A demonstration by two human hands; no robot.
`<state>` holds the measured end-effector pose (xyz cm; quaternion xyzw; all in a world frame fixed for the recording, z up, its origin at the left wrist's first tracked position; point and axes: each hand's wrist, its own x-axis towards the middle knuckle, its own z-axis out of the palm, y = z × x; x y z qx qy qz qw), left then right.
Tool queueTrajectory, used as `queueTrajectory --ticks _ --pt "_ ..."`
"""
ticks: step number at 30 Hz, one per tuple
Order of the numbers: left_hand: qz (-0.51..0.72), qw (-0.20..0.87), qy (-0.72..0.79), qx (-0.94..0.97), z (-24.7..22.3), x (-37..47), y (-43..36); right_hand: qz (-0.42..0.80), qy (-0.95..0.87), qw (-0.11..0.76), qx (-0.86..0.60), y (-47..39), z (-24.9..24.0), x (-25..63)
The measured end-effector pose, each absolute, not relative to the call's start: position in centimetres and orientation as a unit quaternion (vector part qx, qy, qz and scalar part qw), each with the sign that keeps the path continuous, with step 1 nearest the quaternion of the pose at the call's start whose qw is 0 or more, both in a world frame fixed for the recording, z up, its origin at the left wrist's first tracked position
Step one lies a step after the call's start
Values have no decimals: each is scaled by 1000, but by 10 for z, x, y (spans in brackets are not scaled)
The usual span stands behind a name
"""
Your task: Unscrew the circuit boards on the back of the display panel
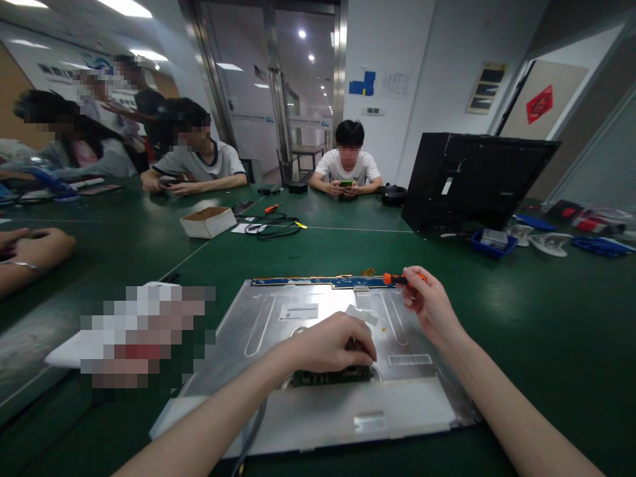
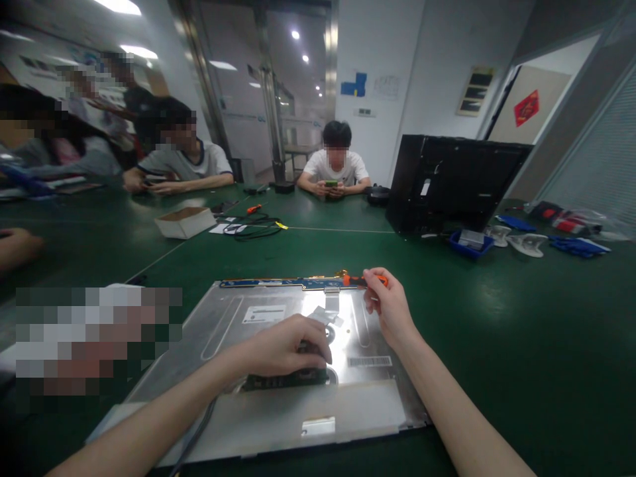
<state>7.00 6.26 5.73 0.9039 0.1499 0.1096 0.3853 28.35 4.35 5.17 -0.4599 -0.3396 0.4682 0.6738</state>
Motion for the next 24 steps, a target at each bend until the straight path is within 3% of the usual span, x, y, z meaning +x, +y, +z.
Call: queueTrajectory --ticks 24 --pt "117 172 192 959 45 70 29 460 -358 668 -463 44 52 283"
